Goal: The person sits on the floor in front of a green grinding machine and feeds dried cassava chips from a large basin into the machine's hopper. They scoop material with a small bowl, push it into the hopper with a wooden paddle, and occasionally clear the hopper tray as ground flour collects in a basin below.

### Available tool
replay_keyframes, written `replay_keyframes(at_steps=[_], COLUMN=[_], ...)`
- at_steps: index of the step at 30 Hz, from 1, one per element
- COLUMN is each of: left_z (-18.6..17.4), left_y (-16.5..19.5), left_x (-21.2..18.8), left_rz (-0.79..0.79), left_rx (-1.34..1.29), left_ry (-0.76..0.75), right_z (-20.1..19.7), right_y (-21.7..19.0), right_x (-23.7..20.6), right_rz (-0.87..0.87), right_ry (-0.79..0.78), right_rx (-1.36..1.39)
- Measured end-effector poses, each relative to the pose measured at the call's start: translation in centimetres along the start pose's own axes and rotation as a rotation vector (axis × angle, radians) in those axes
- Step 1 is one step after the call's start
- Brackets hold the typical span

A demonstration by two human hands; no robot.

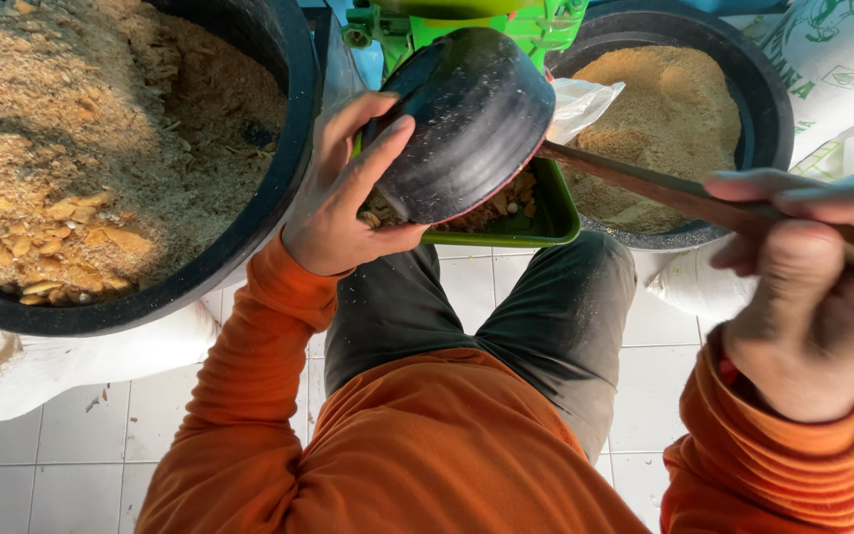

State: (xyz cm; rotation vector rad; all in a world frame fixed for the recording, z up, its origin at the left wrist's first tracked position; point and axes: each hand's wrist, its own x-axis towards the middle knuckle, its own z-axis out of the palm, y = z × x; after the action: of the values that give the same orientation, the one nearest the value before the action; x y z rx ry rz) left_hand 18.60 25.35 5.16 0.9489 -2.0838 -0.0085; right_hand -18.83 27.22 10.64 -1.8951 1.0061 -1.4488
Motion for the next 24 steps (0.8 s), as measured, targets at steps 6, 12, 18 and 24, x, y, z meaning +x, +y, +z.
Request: replay_keyframes(at_steps=[6, 12, 18, 24], left_z=[0.2, 1.1, 1.7, 0.2], left_y=[-0.3, -0.5, -0.7, -2.8], left_x=[-2.3, -4.3, -5.7, -6.3], left_rz=[-0.049, -0.150, -0.271, -0.472], left_rx=[-0.042, -0.401, -0.741, -0.953], left_ry=[0.128, 0.305, 0.515, 0.855], right_z=[2.0, 4.2, 5.0, 4.4], right_y=[-1.6, -2.4, -1.2, -1.8], right_x=[1.9, 4.1, 5.3, 5.1], right_rz=[-0.046, -0.152, -0.187, -0.011], right_ry=[-0.069, -0.198, -0.249, -0.256], right_rx=[-0.123, -0.235, -0.364, -0.049])
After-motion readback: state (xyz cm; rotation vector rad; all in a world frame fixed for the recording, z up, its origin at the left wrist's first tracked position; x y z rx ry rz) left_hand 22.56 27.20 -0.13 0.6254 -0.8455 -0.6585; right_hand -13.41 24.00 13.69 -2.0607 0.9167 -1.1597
